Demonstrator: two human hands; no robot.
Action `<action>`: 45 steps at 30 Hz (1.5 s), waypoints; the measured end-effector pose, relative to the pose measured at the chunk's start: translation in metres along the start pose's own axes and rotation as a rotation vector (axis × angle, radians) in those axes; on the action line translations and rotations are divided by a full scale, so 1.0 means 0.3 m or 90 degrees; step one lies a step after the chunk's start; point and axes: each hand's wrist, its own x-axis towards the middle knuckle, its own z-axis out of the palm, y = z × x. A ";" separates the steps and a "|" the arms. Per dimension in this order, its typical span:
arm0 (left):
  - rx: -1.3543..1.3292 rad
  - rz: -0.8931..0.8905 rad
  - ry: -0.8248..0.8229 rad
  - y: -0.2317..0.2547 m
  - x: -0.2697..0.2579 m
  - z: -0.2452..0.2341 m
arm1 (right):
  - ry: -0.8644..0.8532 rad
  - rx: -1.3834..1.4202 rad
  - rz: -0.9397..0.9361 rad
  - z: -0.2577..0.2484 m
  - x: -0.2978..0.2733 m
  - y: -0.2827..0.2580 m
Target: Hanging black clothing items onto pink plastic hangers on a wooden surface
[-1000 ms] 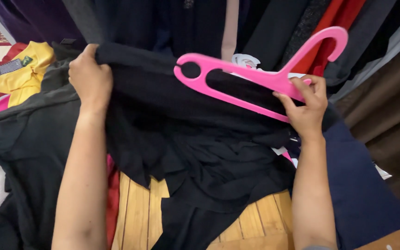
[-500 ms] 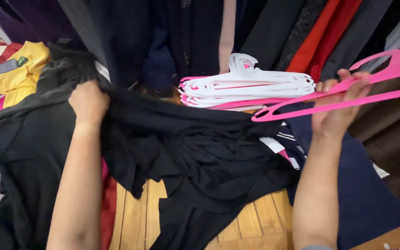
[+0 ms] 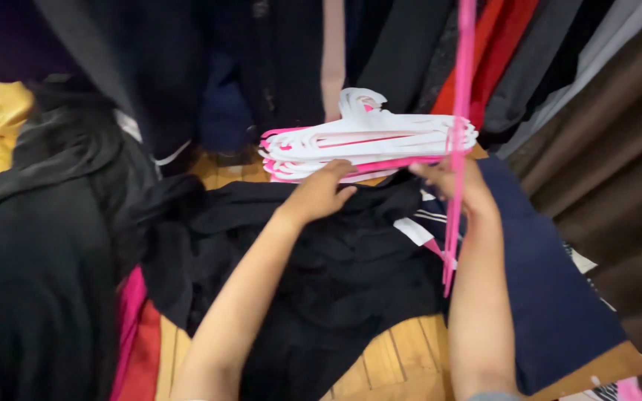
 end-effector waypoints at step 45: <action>0.285 -0.083 0.785 -0.097 -0.590 -0.837 | -0.032 -0.334 -0.158 0.234 -0.301 -0.352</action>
